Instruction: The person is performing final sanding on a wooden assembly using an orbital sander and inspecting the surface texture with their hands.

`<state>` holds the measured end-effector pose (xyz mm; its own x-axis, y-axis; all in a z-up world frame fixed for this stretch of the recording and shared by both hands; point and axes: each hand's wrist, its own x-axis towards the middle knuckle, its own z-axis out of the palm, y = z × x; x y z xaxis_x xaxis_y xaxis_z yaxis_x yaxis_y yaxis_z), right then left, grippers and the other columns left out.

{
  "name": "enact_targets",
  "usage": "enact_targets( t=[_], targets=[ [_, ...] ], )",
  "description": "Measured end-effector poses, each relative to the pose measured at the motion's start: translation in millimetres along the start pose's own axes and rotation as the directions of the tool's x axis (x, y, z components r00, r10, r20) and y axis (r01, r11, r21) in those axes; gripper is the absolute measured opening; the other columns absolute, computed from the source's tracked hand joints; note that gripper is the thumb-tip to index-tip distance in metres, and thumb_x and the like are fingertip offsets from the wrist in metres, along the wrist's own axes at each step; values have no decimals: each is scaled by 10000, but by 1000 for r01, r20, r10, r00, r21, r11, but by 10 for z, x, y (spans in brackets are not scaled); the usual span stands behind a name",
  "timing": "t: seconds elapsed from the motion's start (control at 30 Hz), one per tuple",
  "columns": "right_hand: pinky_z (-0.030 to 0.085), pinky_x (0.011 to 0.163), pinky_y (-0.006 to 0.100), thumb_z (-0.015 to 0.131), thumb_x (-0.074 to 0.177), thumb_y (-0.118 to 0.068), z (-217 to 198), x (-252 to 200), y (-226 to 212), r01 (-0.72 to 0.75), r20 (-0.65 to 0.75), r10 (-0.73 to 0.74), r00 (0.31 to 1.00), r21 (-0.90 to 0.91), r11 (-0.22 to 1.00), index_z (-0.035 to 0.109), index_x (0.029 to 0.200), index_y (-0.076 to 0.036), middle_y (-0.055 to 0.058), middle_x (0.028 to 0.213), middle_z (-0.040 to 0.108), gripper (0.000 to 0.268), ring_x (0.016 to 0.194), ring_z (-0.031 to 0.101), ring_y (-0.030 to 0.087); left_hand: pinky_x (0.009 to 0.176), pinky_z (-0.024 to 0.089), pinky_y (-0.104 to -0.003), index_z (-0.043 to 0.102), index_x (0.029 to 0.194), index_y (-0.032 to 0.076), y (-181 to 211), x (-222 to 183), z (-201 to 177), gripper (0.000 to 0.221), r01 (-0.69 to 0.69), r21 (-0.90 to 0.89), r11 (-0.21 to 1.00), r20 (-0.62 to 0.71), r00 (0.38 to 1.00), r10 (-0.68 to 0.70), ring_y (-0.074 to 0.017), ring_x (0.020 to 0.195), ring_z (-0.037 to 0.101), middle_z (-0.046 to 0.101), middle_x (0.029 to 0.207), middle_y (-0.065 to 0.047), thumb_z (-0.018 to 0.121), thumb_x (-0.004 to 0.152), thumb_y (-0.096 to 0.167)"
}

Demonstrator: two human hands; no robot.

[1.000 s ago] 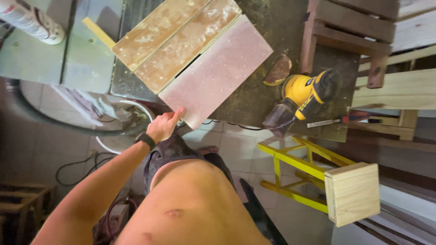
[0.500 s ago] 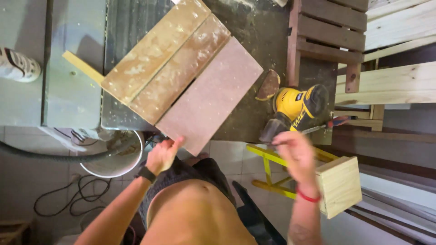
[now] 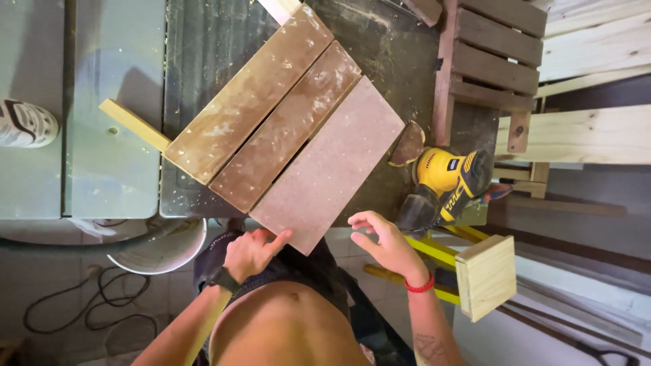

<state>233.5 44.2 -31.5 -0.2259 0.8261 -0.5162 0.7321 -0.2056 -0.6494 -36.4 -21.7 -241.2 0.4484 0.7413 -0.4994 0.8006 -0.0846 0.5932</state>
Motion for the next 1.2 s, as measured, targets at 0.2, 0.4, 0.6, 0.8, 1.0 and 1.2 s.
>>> enact_targets(
  t=[0.2,0.4,0.6,0.8,1.0,1.2],
  targets=[
    [507,928,389,702,886,-239,-159,371,316,181,-149,-221,964,-239,954,621,1205,-100,107,1199,616,357,1150,603,294,840,588,-458,648,1168,424,110,79,-10,633,407,-186,894,156,911,-382,-353,908,724,743,967,-83,275,855,828],
    [138,1035,786,569,967,-373,-473,846,240,131,-198,-299,934,-586,800,420,1433,53,268,1521,353,649,1425,190,517,947,548,-446,668,1143,370,655,-136,-589,670,545,-317,776,206,838,-505,-319,1040,700,732,1073,-55,221,885,798],
    [228,999,808,535,886,-624,-301,902,327,399,84,-499,863,-719,569,566,1339,-133,90,1402,530,669,1388,346,409,1002,499,-463,730,988,321,1075,-320,-945,761,633,-497,593,223,754,-618,-321,1130,657,736,1072,-69,232,815,869],
    [290,937,821,539,917,-482,-415,1048,673,287,-38,-522,852,-800,527,510,1414,-221,17,1462,471,562,1349,342,408,1023,472,-464,728,964,207,1320,-478,-1088,754,617,-590,521,190,733,-653,-361,1150,638,726,1042,-169,242,891,778],
    [288,1016,748,567,852,-562,58,732,633,587,202,-674,710,-698,409,504,1419,-162,55,1488,464,697,1358,366,410,1016,471,-485,708,934,141,1376,-508,-1014,780,535,-691,487,125,751,-648,-383,1144,630,716,1026,-199,221,910,750],
    [197,1027,781,521,931,-455,-143,931,546,481,110,-597,794,-715,508,424,1492,-156,81,1558,367,643,1413,259,441,1007,471,-496,707,1044,158,1358,-544,-932,774,482,-754,447,100,757,-646,-382,1158,624,722,1081,-159,265,876,771]
  ],
)
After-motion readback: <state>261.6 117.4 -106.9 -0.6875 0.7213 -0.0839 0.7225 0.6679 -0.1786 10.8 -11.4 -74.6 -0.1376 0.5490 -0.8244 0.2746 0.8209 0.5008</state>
